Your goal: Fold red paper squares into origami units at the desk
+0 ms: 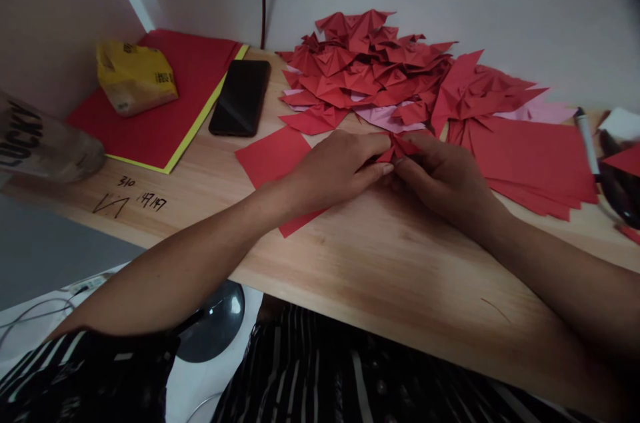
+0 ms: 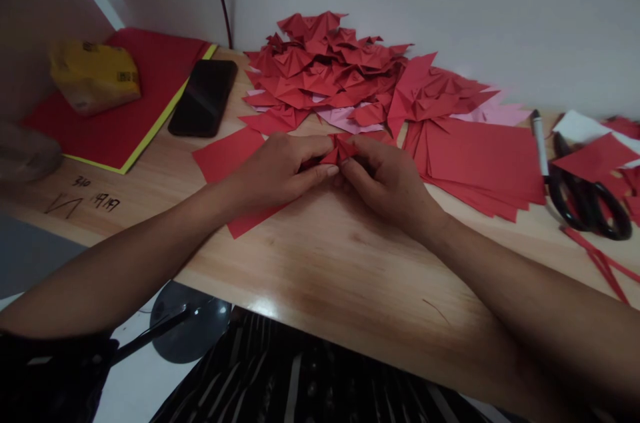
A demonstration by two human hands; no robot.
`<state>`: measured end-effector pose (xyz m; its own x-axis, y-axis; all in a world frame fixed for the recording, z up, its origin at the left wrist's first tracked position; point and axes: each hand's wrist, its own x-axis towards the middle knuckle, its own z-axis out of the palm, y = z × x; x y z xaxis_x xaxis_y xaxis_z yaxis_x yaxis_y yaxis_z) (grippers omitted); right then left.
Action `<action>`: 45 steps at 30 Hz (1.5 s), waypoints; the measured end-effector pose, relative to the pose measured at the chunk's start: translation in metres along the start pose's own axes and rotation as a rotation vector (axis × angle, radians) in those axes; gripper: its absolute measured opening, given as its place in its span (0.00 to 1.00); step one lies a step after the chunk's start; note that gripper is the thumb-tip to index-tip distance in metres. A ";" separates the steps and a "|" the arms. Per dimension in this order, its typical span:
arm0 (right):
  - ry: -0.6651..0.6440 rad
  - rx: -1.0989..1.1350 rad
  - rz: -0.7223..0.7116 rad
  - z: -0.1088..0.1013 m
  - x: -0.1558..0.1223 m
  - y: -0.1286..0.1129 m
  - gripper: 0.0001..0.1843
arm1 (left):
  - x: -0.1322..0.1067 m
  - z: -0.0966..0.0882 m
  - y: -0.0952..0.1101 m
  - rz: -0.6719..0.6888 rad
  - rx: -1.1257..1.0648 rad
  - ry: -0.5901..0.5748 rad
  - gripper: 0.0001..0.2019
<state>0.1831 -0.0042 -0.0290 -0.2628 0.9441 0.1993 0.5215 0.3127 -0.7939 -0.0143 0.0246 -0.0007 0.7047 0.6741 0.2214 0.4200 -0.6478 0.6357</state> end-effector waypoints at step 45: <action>-0.046 -0.016 -0.035 -0.001 0.000 -0.006 0.09 | -0.001 0.001 -0.005 0.021 0.101 -0.023 0.07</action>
<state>0.1807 -0.0060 -0.0240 -0.3182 0.9268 0.1994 0.5246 0.3473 -0.7773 -0.0166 0.0265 -0.0045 0.7265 0.6524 0.2160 0.4597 -0.6950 0.5529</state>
